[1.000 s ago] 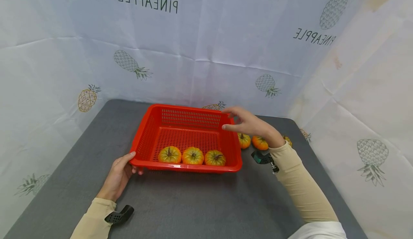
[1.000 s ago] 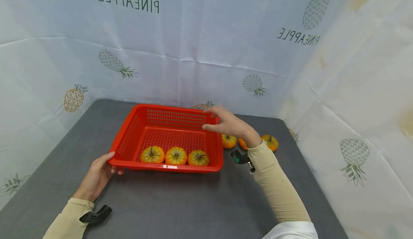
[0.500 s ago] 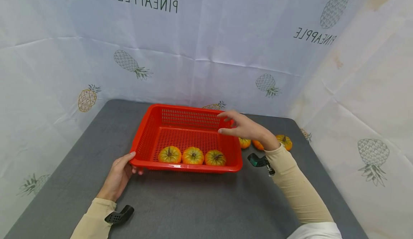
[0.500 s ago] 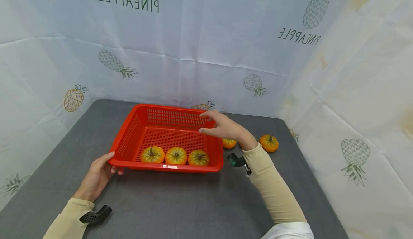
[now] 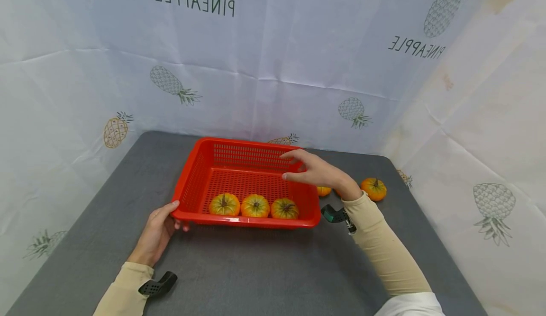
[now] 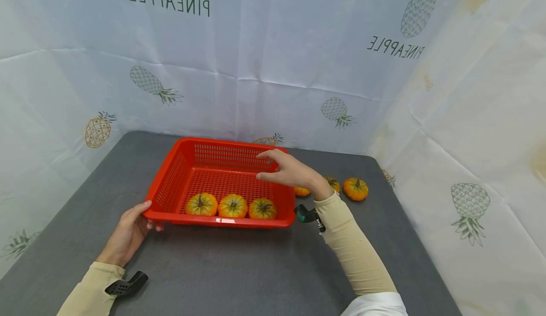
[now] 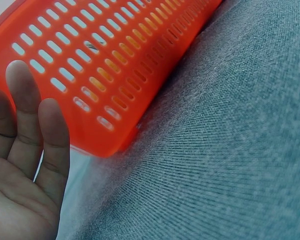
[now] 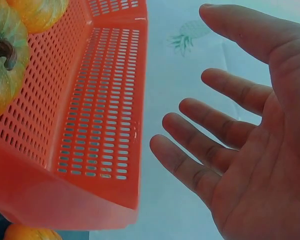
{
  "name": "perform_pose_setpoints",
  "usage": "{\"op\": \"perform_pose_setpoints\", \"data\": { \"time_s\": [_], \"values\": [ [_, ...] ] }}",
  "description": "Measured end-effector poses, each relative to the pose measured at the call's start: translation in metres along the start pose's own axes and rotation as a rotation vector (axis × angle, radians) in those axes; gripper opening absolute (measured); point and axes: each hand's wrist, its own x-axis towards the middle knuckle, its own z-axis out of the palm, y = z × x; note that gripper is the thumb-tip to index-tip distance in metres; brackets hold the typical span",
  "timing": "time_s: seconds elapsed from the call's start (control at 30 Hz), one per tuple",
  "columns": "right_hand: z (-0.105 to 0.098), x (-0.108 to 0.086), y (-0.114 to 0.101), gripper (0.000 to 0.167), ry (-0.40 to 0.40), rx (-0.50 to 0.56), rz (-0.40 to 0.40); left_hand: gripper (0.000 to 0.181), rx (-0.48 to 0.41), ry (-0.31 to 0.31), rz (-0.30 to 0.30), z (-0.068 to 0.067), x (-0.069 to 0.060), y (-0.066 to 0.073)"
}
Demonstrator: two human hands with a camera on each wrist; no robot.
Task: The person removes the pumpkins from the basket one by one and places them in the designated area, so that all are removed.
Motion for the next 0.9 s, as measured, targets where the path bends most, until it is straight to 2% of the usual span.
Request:
{"op": "perform_pose_setpoints", "data": {
  "time_s": [0.3, 0.9],
  "values": [
    [0.009, 0.002, 0.002, 0.060, -0.056, 0.016, -0.010, 0.041, 0.017, 0.010, -0.017, -0.001, 0.001, -0.002],
    [0.030, 0.002, 0.010, 0.057, -0.136, -0.037, 0.056, 0.041, 0.027, 0.007, -0.019, -0.001, -0.001, -0.002]
  ]
}}
